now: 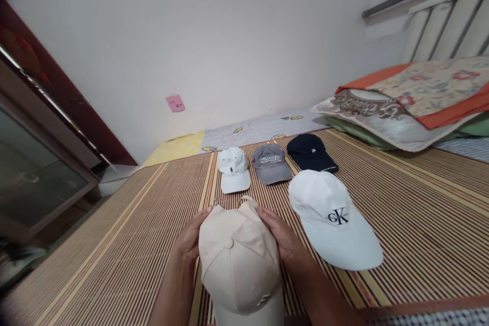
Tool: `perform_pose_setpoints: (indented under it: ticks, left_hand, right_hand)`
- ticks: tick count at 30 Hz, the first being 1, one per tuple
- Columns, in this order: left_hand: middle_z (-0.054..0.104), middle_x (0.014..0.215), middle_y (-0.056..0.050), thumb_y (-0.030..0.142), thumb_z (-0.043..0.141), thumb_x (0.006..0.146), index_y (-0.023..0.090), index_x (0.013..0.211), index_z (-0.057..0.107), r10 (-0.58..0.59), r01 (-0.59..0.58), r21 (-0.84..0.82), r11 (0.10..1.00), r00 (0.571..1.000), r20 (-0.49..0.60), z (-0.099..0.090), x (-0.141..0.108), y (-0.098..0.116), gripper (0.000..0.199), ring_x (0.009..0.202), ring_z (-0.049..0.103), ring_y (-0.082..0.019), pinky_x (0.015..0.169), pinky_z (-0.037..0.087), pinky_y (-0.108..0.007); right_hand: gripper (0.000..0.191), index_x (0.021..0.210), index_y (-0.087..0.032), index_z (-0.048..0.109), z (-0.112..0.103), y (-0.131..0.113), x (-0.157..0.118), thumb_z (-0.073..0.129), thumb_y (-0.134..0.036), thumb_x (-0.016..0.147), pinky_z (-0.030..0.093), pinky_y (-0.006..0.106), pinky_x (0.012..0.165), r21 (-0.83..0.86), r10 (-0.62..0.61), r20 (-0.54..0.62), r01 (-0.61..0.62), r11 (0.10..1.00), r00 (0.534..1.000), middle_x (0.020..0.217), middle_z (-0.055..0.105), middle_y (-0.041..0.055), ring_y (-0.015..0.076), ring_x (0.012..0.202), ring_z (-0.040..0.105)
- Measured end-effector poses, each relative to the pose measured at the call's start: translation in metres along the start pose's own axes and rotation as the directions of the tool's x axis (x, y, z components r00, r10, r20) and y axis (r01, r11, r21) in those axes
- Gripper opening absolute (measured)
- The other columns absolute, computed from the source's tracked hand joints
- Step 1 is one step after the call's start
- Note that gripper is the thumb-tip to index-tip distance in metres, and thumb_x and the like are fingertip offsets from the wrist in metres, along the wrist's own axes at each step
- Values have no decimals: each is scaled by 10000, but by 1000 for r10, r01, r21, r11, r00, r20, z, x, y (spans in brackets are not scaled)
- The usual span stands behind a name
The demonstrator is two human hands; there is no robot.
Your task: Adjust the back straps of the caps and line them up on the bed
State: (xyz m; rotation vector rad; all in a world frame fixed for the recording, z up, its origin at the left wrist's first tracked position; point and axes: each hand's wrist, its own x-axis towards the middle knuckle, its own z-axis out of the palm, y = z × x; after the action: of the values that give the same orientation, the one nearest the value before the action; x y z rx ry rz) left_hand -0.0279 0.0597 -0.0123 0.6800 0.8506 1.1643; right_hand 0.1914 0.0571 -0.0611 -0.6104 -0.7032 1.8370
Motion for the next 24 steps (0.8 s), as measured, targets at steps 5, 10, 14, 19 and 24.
perform_pose_setpoints:
  ticks: [5,10,14,19,24]
  left_hand:
    - [791,888,-97,301,783,813,103,998,764,15,-14,-72,997,1000,25,3,-1,-5,271,832,736,-217,807,562,-308]
    - [742,775,2,227,824,759,166,922,741,52,-51,-141,989,999,-2,2,-6,-5,193,685,675,-117,730,539,-233]
    - [676,680,30,201,837,732,164,864,709,52,-49,-156,987,999,13,0,-9,-1,187,586,615,-89,593,486,-195]
    - [654,666,21,211,867,686,146,832,689,55,-51,-151,987,998,25,0,-13,4,240,554,582,-81,562,460,-188]
    - [598,602,37,250,884,657,169,813,658,59,-54,-161,985,998,24,-4,-15,6,287,513,541,-86,521,418,-186]
  right_hand:
    - [392,983,-223,755,4,-5,1,881,-459,697,518,395,934,22,12,-16,-12,1000,1000,996,785,60,283,1033,704]
    - [384,1066,-205,754,11,-19,-4,838,-430,766,513,307,758,-12,37,-1,-37,999,999,845,753,37,215,828,695]
    - [378,1119,-195,747,17,-34,1,816,-394,805,436,241,619,-111,19,14,-18,994,1000,755,676,-3,133,648,590]
    - [304,992,-181,780,35,-47,26,833,-395,782,352,227,531,-162,-13,8,14,987,1000,674,560,-33,94,558,462]
    - [333,973,-165,775,53,-52,44,816,-444,796,283,200,453,-233,-21,102,45,971,995,687,542,-30,60,497,384]
